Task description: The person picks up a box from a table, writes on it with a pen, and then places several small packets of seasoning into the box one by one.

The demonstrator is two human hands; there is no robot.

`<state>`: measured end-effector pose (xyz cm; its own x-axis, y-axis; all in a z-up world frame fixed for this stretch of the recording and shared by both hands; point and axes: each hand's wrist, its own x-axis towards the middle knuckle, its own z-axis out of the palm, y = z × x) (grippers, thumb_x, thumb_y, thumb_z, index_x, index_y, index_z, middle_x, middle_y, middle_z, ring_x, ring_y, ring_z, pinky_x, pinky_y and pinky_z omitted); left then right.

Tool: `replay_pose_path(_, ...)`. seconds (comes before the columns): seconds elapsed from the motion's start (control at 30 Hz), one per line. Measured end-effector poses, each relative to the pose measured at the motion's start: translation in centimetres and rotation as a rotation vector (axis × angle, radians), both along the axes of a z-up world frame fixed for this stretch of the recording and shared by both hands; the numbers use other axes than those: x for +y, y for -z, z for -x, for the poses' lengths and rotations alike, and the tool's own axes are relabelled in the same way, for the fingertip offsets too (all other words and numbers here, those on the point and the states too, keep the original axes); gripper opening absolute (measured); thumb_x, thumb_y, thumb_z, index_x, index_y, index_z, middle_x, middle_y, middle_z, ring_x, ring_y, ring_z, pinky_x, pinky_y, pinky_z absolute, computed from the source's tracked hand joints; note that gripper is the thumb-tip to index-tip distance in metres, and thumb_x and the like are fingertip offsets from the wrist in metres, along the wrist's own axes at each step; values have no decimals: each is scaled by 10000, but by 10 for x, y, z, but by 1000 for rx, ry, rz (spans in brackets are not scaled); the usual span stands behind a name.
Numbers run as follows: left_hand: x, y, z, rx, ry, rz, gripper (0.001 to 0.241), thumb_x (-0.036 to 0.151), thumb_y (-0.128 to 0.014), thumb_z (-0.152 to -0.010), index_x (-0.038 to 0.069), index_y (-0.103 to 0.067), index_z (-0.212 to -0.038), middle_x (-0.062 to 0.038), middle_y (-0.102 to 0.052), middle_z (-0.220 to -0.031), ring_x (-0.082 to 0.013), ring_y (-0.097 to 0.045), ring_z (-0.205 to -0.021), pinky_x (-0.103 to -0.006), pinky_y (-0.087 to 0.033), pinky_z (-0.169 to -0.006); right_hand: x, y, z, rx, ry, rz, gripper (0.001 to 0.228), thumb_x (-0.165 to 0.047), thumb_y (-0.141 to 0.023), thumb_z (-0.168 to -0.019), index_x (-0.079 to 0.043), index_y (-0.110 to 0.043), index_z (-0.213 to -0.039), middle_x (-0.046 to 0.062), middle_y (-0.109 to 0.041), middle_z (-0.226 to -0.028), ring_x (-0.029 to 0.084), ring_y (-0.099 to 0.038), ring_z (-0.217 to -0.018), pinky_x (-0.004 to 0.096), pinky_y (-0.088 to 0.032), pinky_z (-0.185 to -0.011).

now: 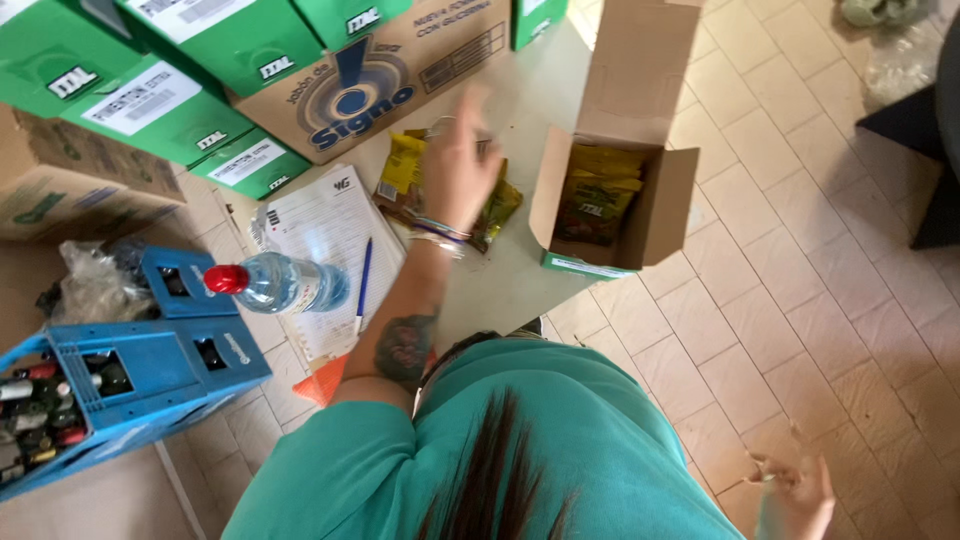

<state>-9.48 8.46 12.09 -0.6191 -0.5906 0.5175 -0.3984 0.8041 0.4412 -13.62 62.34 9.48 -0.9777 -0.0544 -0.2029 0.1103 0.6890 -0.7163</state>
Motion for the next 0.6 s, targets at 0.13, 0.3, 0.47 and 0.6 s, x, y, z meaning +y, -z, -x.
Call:
replay_pose_path(0.13, -52, 36, -50, -477, -188, -281, 978, 223, -811, -811, 145, -224, -1589, -261, -430, -1436, -388, -483, -1207, -521, -501, -874, 108, 152, -8, -203, 260, 254, 632, -103, -613, -1004, -116, -385, -1593, 141, -595, -1141, 265, -616, -967, 330, -501, -874)
replay_pose_path(0.3, -68, 105, -73, -665, -282, -515, 1342, 573, -876, -734, 237, 82, -1612, -282, -258, -1633, -450, -267, -1499, -733, -241, -1119, 106, 224, -15, -532, -48, 58, 601, -220, -635, -958, -114, -498, -1533, 152, -596, -1318, 295, -568, -1186, 431, -450, -1014)
replay_pose_path(0.47, -55, 99, -67, -443, -286, -423, 1275, 426, -925, -699, 155, -70, -1606, -249, -384, -1424, -403, -439, -1285, -564, -522, -987, 62, 247, 11, -857, -329, -138, 609, -331, -668, -912, -101, -611, -1473, 168, -597, -1496, 326, -517, -1405, 531, -390, -1154)
replay_pose_path(0.6, -44, 54, -67, -416, -268, -563, 1267, 304, -935, -696, 146, -73, -1611, -278, -340, -1503, -456, -383, -1359, -618, -453, -1046, -7, 42, -14, -726, -142, -459, 616, -200, -564, -951, -205, -478, -1561, 146, -815, -1212, 273, -754, -1117, 365, -555, -916)
